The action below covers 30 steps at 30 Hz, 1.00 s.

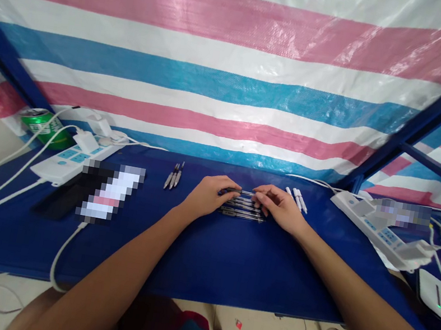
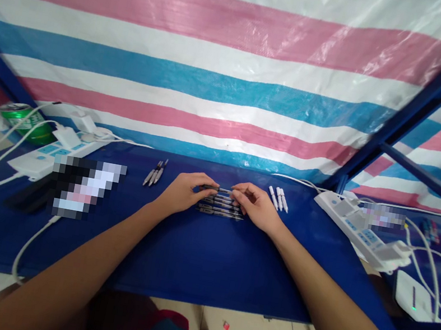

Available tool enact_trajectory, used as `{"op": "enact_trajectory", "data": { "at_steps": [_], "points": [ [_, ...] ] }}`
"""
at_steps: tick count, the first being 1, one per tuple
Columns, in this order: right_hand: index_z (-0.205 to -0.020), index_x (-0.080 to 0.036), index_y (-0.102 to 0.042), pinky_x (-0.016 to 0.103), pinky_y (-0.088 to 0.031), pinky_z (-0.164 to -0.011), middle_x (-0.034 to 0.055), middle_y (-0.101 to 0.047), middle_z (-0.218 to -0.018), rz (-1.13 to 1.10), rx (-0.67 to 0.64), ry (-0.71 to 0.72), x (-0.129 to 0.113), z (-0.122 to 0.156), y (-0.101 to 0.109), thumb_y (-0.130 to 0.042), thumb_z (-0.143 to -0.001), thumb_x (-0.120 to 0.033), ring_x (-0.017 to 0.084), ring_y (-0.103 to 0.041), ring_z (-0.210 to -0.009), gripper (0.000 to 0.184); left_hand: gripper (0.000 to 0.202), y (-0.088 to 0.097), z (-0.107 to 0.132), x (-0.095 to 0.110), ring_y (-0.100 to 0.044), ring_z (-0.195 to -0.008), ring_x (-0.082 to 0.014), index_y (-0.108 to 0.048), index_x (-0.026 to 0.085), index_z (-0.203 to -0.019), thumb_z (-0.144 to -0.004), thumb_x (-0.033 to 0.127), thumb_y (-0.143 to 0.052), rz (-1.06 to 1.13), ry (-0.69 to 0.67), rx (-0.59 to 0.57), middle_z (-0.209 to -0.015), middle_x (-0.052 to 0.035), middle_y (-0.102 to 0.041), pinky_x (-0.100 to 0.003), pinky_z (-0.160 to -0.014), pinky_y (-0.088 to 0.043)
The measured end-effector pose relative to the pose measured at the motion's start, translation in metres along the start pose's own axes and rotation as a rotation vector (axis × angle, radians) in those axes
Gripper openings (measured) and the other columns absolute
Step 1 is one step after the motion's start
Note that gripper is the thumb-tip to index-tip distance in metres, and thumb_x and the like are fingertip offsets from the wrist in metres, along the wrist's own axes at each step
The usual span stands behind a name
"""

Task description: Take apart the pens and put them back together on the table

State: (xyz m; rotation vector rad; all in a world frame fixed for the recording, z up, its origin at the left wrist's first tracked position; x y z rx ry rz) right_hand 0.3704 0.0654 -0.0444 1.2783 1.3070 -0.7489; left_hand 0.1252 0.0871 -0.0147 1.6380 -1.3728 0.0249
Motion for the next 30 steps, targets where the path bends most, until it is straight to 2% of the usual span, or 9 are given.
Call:
{"op": "enact_trajectory", "data": {
  "at_steps": [8, 11, 16, 19, 22, 24, 26, 28, 30],
  "points": [
    [-0.11, -0.027, -0.075, 0.045, -0.06, -0.089, 0.0073, -0.077, -0.109, 0.167, 0.034, 0.049, -0.005, 0.001, 0.001, -0.071, -0.095, -0.057, 0.026, -0.071, -0.098, 0.034, 0.016, -0.001, 0.0, -0.002, -0.075, -0.094, -0.0202, -0.081, 0.024, -0.11, -0.099, 0.026, -0.07, 0.004, 0.023, -0.012, -0.111, -0.005, -0.081, -0.034, -0.086, -0.06],
    [-0.105, -0.028, -0.075, 0.046, -0.059, -0.095, 0.0076, -0.075, -0.111, 0.233, 0.067, 0.111, -0.008, 0.001, 0.002, -0.075, -0.092, -0.056, 0.028, -0.069, -0.103, 0.031, 0.016, -0.002, 0.0, -0.004, -0.075, -0.092, -0.0195, -0.081, 0.024, -0.109, -0.097, 0.025, -0.071, 0.006, 0.04, -0.012, -0.109, -0.0045, -0.081, -0.032, -0.084, -0.059],
    [-0.106, -0.029, -0.073, 0.046, -0.059, -0.095, 0.0078, -0.073, -0.112, 0.237, 0.095, 0.183, -0.012, 0.002, 0.002, -0.076, -0.092, -0.055, 0.028, -0.069, -0.105, 0.029, 0.016, -0.004, 0.0, -0.004, -0.074, -0.091, -0.019, -0.081, 0.024, -0.109, -0.097, 0.023, -0.071, 0.018, 0.065, -0.027, -0.107, -0.0039, -0.081, -0.032, -0.082, -0.059],
    [-0.117, -0.028, -0.072, 0.043, -0.06, -0.089, 0.0077, -0.074, -0.112, 0.199, 0.074, 0.104, -0.011, 0.003, 0.002, -0.07, -0.097, -0.058, 0.026, -0.071, -0.1, 0.036, 0.015, -0.002, 0.0, -0.003, -0.074, -0.092, -0.0191, -0.08, 0.023, -0.109, -0.097, 0.022, -0.07, 0.031, 0.041, 0.001, -0.107, -0.0045, -0.081, -0.032, -0.084, -0.059],
    [-0.112, -0.027, -0.073, 0.042, -0.06, -0.083, 0.0065, -0.076, -0.101, 0.186, 0.001, 0.039, -0.01, 0.004, 0.001, -0.058, -0.103, -0.06, 0.024, -0.071, -0.087, 0.037, 0.015, 0.001, -0.001, -0.003, -0.074, -0.093, -0.0189, -0.079, 0.023, -0.109, -0.097, 0.021, -0.071, 0.042, 0.029, 0.031, -0.109, -0.0045, -0.08, -0.033, -0.084, -0.059],
    [-0.112, -0.028, -0.074, 0.043, -0.06, -0.086, 0.0073, -0.077, -0.108, 0.205, 0.016, 0.07, -0.011, 0.005, 0.002, -0.067, -0.098, -0.059, 0.026, -0.072, -0.096, 0.035, 0.015, 0.002, -0.001, -0.004, -0.074, -0.094, -0.0193, -0.079, 0.023, -0.109, -0.097, 0.021, -0.071, 0.042, 0.035, 0.035, -0.108, -0.0044, -0.08, -0.033, -0.084, -0.059],
    [-0.122, -0.029, -0.072, 0.044, -0.061, -0.091, 0.0081, -0.076, -0.122, 0.197, 0.058, 0.089, -0.011, 0.005, 0.002, -0.078, -0.091, -0.056, 0.029, -0.071, -0.11, 0.042, 0.014, 0.002, -0.001, -0.004, -0.074, -0.094, -0.0198, -0.079, 0.023, -0.108, -0.096, 0.022, -0.072, 0.037, 0.039, 0.034, -0.108, -0.0045, -0.081, -0.033, -0.084, -0.059],
    [-0.126, -0.03, -0.07, 0.046, -0.061, -0.091, 0.0081, -0.077, -0.119, 0.153, 0.045, 0.062, -0.01, 0.005, 0.002, -0.075, -0.093, -0.057, 0.029, -0.073, -0.107, 0.043, 0.014, 0.001, -0.001, -0.003, -0.074, -0.094, -0.0196, -0.079, 0.023, -0.108, -0.097, 0.022, -0.072, 0.032, 0.04, 0.034, -0.107, -0.0044, -0.081, -0.033, -0.084, -0.059],
    [-0.119, -0.03, -0.072, 0.046, -0.061, -0.088, 0.0074, -0.078, -0.11, 0.145, 0.036, 0.045, -0.009, 0.004, 0.002, -0.068, -0.097, -0.057, 0.027, -0.073, -0.096, 0.036, 0.014, 0.001, 0.0, -0.003, -0.074, -0.093, -0.0193, -0.079, 0.024, -0.109, -0.097, 0.022, -0.071, 0.029, 0.043, 0.026, -0.108, -0.0043, -0.08, -0.032, -0.083, -0.059]
  ]
}}
Point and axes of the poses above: each hand's wrist, its own z-axis away from the middle knuckle, its own y-axis out of the back of the hand, x = y × z, the point moved 3 cm from there along -z, towards the middle knuckle
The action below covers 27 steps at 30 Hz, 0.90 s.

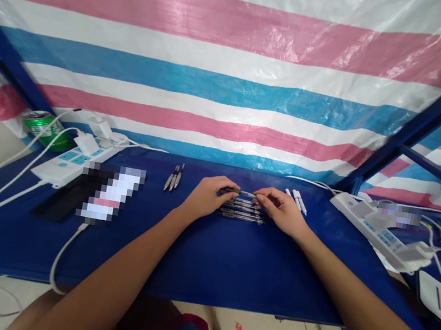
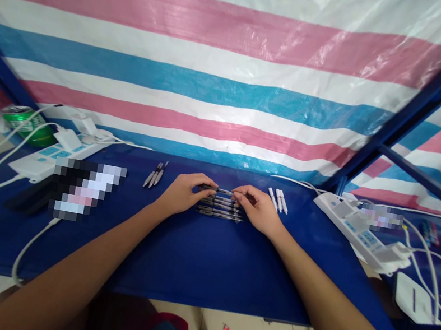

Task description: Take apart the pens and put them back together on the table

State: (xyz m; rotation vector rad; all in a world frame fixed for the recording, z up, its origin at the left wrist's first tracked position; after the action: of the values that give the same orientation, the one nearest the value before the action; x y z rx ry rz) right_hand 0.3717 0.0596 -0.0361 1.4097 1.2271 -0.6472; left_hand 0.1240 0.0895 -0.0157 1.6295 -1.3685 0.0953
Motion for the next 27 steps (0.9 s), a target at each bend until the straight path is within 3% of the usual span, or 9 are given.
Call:
{"op": "enact_trajectory", "data": {
  "at_steps": [3, 7, 12, 17, 22, 27],
  "points": [
    [-0.107, -0.03, -0.075, 0.046, -0.061, -0.087, 0.0081, -0.076, -0.113, 0.116, 0.061, 0.08, -0.002, -0.002, 0.005, -0.071, -0.095, -0.055, 0.029, -0.071, -0.1, 0.028, 0.014, -0.001, 0.0, -0.003, -0.074, -0.093, -0.0196, -0.078, 0.023, -0.108, -0.096, 0.022, -0.071, -0.01, 0.021, -0.01, -0.106, -0.0043, -0.08, -0.033, -0.082, -0.059],
    [-0.106, -0.029, -0.075, 0.044, -0.06, -0.083, 0.0083, -0.074, -0.113, 0.214, 0.151, 0.151, -0.001, -0.006, 0.014, -0.071, -0.095, -0.052, 0.028, -0.07, -0.1, 0.025, 0.014, 0.0, 0.001, -0.011, -0.074, -0.096, -0.0204, -0.076, 0.023, -0.11, -0.096, 0.023, -0.07, -0.035, 0.058, 0.031, -0.107, -0.0043, -0.079, -0.035, -0.088, -0.059],
    [-0.107, -0.026, -0.071, 0.045, -0.059, -0.085, 0.0095, -0.075, -0.116, 0.199, 0.242, 0.124, 0.003, -0.006, 0.02, -0.072, -0.094, -0.051, 0.026, -0.071, -0.095, 0.028, 0.016, 0.004, 0.003, -0.023, -0.073, -0.102, -0.0249, -0.071, 0.024, -0.108, -0.093, 0.019, -0.072, -0.158, 0.168, 0.107, -0.106, -0.0046, -0.079, -0.041, -0.093, -0.058],
    [-0.107, -0.026, -0.068, 0.046, -0.059, -0.087, 0.0105, -0.075, -0.123, 0.182, 0.26, 0.084, 0.007, -0.005, 0.022, -0.072, -0.094, -0.054, 0.026, -0.072, -0.095, 0.032, 0.021, 0.016, 0.006, -0.036, -0.075, -0.093, -0.0257, -0.065, 0.022, -0.109, -0.09, 0.015, -0.07, -0.268, 0.252, 0.203, -0.098, -0.0067, -0.079, -0.039, -0.086, -0.059],
    [-0.106, -0.027, -0.068, 0.046, -0.059, -0.086, 0.0103, -0.075, -0.121, 0.198, 0.264, 0.076, 0.009, -0.005, 0.023, -0.071, -0.094, -0.056, 0.027, -0.072, -0.095, 0.032, 0.015, 0.033, 0.011, -0.048, -0.072, -0.085, -0.0278, -0.065, 0.023, -0.1, -0.088, 0.015, -0.069, -0.548, 0.288, 0.273, -0.091, -0.0088, -0.074, -0.039, -0.079, -0.058],
    [-0.116, -0.025, -0.068, 0.044, -0.057, -0.08, 0.0079, -0.075, -0.096, 0.348, 0.301, 0.046, 0.014, -0.007, 0.035, -0.066, -0.097, -0.052, 0.026, -0.069, -0.083, 0.034, 0.021, 0.045, 0.016, -0.049, -0.069, -0.101, -0.0354, -0.067, 0.018, -0.111, -0.09, 0.018, -0.068, -0.742, 0.428, 0.205, -0.117, -0.0186, -0.067, -0.047, -0.088, -0.056]
  ]
}}
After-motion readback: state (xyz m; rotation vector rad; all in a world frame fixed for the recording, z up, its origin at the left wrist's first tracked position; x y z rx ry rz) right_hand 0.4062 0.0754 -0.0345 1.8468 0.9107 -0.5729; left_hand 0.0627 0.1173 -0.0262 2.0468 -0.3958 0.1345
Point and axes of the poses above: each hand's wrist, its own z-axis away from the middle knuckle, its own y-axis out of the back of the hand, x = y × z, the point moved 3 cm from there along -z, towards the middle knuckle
